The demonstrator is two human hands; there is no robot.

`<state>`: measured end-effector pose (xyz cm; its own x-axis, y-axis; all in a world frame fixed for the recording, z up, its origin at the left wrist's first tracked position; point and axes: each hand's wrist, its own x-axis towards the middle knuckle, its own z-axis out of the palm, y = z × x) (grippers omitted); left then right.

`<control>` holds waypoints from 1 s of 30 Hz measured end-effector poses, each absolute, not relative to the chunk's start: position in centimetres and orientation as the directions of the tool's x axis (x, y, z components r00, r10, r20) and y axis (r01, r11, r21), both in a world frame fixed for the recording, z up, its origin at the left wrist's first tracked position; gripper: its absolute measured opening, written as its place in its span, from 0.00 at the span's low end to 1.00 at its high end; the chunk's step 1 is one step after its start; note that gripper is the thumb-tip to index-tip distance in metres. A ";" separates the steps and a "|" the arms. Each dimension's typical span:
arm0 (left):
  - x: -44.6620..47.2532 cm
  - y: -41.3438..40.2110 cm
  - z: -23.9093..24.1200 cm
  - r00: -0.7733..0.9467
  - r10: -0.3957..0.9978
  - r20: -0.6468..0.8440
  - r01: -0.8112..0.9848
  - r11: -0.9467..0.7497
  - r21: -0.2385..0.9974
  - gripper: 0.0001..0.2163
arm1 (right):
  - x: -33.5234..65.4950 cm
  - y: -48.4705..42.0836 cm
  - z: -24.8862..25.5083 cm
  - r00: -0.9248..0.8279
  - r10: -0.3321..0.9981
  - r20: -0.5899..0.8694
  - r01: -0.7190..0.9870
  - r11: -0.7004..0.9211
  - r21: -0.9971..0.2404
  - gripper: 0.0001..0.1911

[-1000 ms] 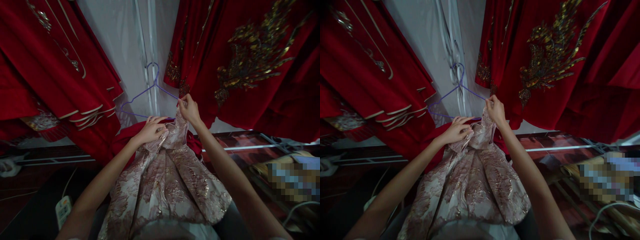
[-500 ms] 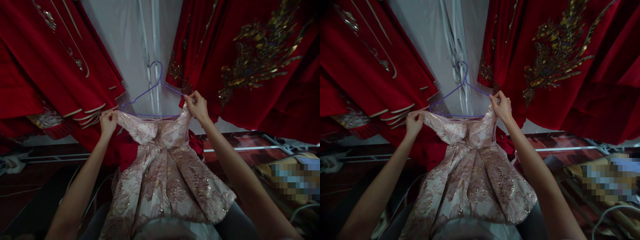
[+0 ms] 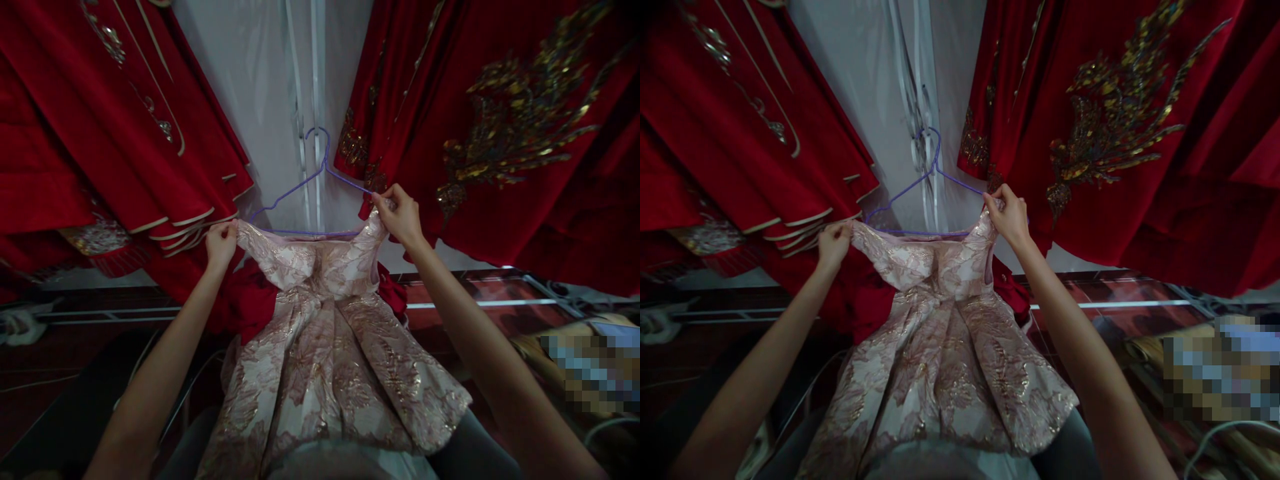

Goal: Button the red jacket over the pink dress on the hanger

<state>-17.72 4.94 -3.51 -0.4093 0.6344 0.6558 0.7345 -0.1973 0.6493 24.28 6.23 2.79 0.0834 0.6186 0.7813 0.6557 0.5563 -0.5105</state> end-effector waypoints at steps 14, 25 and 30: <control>-18.0 4.3 -3.8 -0.440 0.714 0.545 0.729 -0.070 0.681 0.13 | 24.3 6.6 2.6 0.097 0.621 0.778 0.649 0.552 -0.523 0.18; -14.7 6.2 -0.4 -0.242 0.672 0.700 0.708 -0.371 0.601 0.19 | 24.1 6.1 2.6 0.063 0.657 0.751 0.622 0.563 -0.544 0.18; -11.9 5.9 3.0 -0.016 0.755 0.655 0.618 -0.508 0.600 0.21 | 24.5 6.6 2.5 0.081 0.659 0.748 0.599 0.568 -0.564 0.18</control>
<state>-11.88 5.88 2.98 -0.0158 0.7551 0.6554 0.6184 -0.5077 0.5999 24.49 6.58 2.45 0.0805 0.6586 0.7481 0.5995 0.5677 -0.5643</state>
